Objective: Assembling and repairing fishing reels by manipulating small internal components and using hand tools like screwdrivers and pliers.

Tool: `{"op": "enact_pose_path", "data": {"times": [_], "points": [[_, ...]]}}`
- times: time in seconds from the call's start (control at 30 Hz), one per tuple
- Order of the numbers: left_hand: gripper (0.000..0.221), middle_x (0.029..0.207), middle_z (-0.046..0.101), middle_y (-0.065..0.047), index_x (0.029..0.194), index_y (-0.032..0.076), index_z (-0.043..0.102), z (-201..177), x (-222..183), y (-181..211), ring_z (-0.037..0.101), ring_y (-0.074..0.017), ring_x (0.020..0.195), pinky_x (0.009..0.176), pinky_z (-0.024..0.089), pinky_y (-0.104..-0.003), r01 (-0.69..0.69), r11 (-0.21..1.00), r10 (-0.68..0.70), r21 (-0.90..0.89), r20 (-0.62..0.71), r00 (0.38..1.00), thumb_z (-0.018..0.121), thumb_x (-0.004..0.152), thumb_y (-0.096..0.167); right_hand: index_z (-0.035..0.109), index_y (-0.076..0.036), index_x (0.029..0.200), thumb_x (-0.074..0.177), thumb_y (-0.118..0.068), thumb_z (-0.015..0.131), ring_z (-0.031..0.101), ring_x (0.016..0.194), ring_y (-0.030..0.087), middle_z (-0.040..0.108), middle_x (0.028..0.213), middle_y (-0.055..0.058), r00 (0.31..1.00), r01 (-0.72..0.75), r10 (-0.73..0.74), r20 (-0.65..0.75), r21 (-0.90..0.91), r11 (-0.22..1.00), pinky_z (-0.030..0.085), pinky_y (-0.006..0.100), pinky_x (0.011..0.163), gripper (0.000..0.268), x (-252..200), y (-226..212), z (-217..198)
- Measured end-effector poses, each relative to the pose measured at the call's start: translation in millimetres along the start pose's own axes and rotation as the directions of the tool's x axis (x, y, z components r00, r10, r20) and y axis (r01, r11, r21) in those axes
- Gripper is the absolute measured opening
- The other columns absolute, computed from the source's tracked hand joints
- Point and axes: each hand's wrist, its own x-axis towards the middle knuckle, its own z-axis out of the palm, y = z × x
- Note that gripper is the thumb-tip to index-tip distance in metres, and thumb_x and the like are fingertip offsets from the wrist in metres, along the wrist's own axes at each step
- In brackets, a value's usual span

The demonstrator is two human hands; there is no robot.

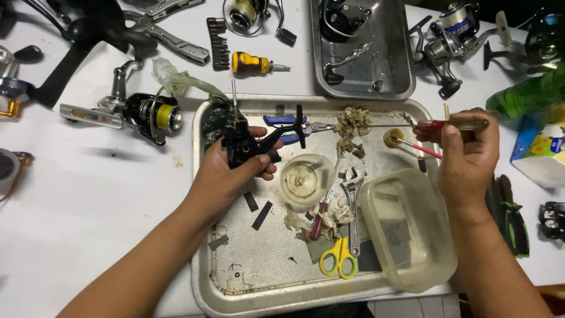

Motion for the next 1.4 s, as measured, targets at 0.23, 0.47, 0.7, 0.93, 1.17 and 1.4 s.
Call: {"op": "enact_pose_path", "data": {"times": [0.23, 0.47, 0.7, 0.93, 1.17, 1.4], "points": [[0.042, 0.123, 0.076, -0.024, 0.125, 0.004, 0.058, 4.4, -2.1, 6.0, 0.071, -0.0222, 0.082, 0.079, 0.062, -0.033, 0.036, 0.999, -0.036, -0.003, -0.023, 0.999, 0.07, 0.085, 0.004, 0.037, 0.001, 0.126, 0.117, -0.008, 0.043, 0.066, 0.104, 0.048, 0.043, 0.122, 0.023, 0.992, 0.119, -0.117, 0.049, -0.053, 0.991, 0.063, 0.058, 0.097, 0.014, 5.1, -12.5, -6.5], [0.041, 0.118, 0.078, -0.018, 0.123, 0.006, 0.058, 4.9, -1.2, 6.9, 0.073, -0.0211, 0.079, 0.079, 0.064, -0.034, 0.035, 0.997, -0.033, 0.073, -0.036, 0.999, 0.071, 0.084, 0.008, 0.045, -0.01, 0.138, 0.119, -0.022, 0.042, 0.07, 0.101, 0.035, 0.062, 0.111, 0.019, 0.997, -0.018, 0.027, -0.067, 0.133, 0.991, 0.068, 0.047, 0.096, 0.023, 10.9, -19.6, -20.4], [0.041, 0.122, 0.078, -0.016, 0.126, 0.009, 0.058, 8.9, -5.6, 14.3, 0.076, -0.0184, 0.082, 0.084, 0.065, -0.032, 0.077, 0.987, -0.074, 0.143, -0.028, 0.997, 0.068, 0.086, 0.008, 0.06, -0.026, 0.126, 0.11, -0.038, 0.052, 0.071, 0.088, 0.034, 0.071, 0.109, 0.018, 0.923, -0.34, 0.384, -0.021, 0.418, 0.842, 0.064, 0.04, 0.092, 0.022, 23.3, -45.6, 8.3], [0.048, 0.122, 0.078, -0.011, 0.124, 0.012, 0.06, 7.5, -8.9, 13.0, 0.077, -0.0197, 0.105, 0.097, 0.063, -0.034, 0.033, 0.99, -0.035, 0.137, 0.01, 0.999, 0.076, 0.079, 0.018, 0.057, -0.025, 0.129, 0.115, -0.041, 0.042, 0.073, 0.093, 0.027, 0.07, 0.106, 0.011, 0.929, -0.369, 0.335, 0.155, 0.341, 0.865, 0.064, 0.035, 0.09, 0.025, 28.3, -52.3, 33.0], [0.049, 0.121, 0.078, -0.011, 0.125, 0.013, 0.059, 8.1, -6.3, 12.7, 0.076, -0.0191, 0.104, 0.093, 0.059, -0.033, 0.027, 0.989, -0.032, 0.147, 0.028, 0.999, 0.076, 0.08, 0.024, 0.042, -0.015, 0.136, 0.117, -0.023, 0.043, 0.075, 0.101, 0.033, 0.063, 0.107, 0.015, 0.966, -0.11, 0.047, 0.254, 0.238, 0.965, 0.071, 0.044, 0.093, 0.02, 19.0, -72.3, 45.4], [0.045, 0.097, 0.082, -0.009, 0.129, 0.017, 0.06, 11.9, -10.6, 24.9, 0.081, -0.0152, 0.087, 0.07, 0.056, -0.026, 0.162, 0.941, -0.153, 0.296, -0.054, 0.987, 0.07, 0.086, 0.028, 0.032, 0.001, 0.142, 0.116, -0.02, 0.032, 0.076, 0.09, 0.039, 0.055, 0.126, 0.022, 0.887, 0.37, -0.375, 0.271, 0.071, 0.926, 0.063, 0.042, 0.083, 0.034, -2.4, -76.7, 51.1]]}}
